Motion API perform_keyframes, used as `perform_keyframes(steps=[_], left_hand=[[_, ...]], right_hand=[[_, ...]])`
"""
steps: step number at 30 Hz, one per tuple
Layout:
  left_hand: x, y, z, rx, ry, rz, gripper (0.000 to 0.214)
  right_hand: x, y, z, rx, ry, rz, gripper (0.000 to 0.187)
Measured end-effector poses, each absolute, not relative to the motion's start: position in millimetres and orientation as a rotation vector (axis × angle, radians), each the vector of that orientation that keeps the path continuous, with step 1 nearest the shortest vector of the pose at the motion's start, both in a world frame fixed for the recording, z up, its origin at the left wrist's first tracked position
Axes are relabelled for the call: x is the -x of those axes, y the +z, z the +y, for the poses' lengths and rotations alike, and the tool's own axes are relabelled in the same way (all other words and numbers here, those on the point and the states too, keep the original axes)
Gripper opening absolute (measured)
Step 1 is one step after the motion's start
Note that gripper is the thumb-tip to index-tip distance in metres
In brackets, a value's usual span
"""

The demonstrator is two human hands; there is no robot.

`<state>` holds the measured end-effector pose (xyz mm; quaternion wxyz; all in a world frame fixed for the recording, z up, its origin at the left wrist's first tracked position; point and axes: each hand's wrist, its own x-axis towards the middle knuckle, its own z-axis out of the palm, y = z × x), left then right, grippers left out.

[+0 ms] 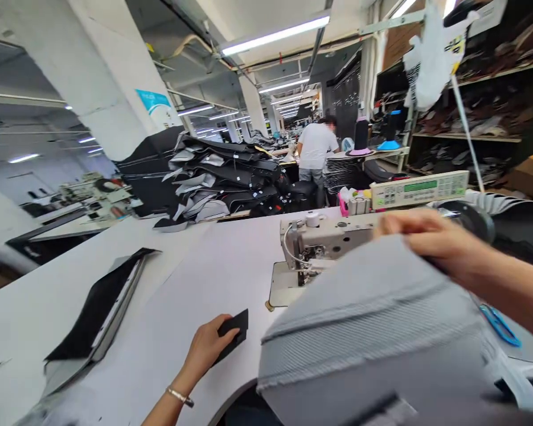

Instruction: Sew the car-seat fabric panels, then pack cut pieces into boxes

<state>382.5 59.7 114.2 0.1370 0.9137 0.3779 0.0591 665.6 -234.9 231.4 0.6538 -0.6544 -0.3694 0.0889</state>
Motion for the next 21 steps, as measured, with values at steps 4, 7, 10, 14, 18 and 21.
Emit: perform_keyframes(steps=[4, 7, 10, 14, 18, 21], left_hand=[[-333, 140, 72, -2.668, 0.288, 1.291, 0.036], [-294, 164, 84, -2.603, 0.441, 1.538, 0.039], [-266, 192, 93, -2.501, 0.712, 1.785, 0.041], [-269, 206, 104, -2.550, 1.429, 1.774, 0.038], [-324, 161, 98, -3.197, 1.359, 0.953, 0.023], [-373, 98, 80, -3.517, 0.654, 0.249, 0.023]], right_hand=[[-605, 285, -162, 0.952, 0.610, -1.430, 0.012], [-582, 299, -120, 0.774, 0.596, -1.592, 0.008], [-564, 268, -99, 0.797, 0.644, -1.835, 0.007], [-537, 162, -89, 1.028, 0.453, -2.311, 0.013], [-518, 64, -90, 1.347, 0.385, -2.484, 0.014], [-520, 38, -98, 1.353, 0.543, -2.420, 0.021]])
